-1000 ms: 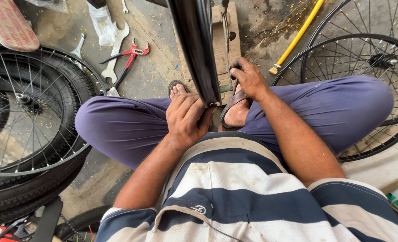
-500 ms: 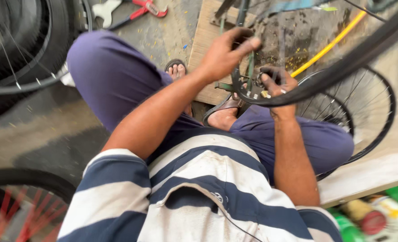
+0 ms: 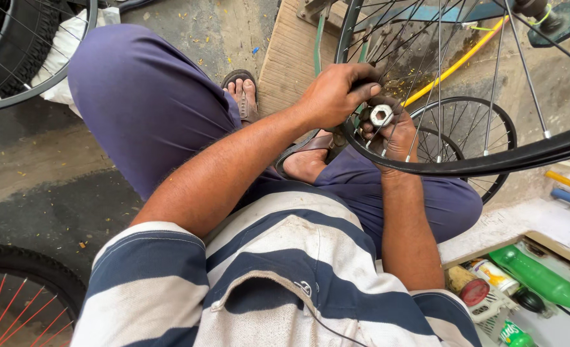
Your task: The person sits on the floor in front of a bicycle wheel held in a truing stand and works around the rim tightening spokes with a small spoke wrench, occasionally using pliers and a spanner on the hub, and rotating the wheel to continue working on other spokes.
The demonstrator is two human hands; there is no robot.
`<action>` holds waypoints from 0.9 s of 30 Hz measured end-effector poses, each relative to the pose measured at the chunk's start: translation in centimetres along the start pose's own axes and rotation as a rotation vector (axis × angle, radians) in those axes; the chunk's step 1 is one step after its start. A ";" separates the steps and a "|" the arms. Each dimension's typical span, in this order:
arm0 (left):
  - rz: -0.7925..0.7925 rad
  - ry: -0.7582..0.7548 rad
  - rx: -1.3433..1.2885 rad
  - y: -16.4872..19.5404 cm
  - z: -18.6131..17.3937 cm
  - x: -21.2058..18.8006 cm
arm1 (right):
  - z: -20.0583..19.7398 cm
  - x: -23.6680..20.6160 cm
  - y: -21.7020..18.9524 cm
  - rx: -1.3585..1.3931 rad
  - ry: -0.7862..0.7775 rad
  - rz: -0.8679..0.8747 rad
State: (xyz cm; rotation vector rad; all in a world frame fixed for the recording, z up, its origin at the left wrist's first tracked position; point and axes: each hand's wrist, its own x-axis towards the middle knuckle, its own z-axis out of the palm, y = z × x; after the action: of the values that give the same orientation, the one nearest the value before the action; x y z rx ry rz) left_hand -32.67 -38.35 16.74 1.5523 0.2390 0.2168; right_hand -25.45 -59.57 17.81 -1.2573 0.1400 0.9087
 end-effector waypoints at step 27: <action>0.023 0.029 0.116 -0.4 -0.8 -0.6 | 3.5 -1.6 -3.0 -0.638 -0.057 0.013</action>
State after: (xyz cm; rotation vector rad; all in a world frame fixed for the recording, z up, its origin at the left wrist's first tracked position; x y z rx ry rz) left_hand -33.43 -37.77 16.35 1.6680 0.2598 0.2475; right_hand -25.85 -57.42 22.17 -1.8152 -0.2059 1.0395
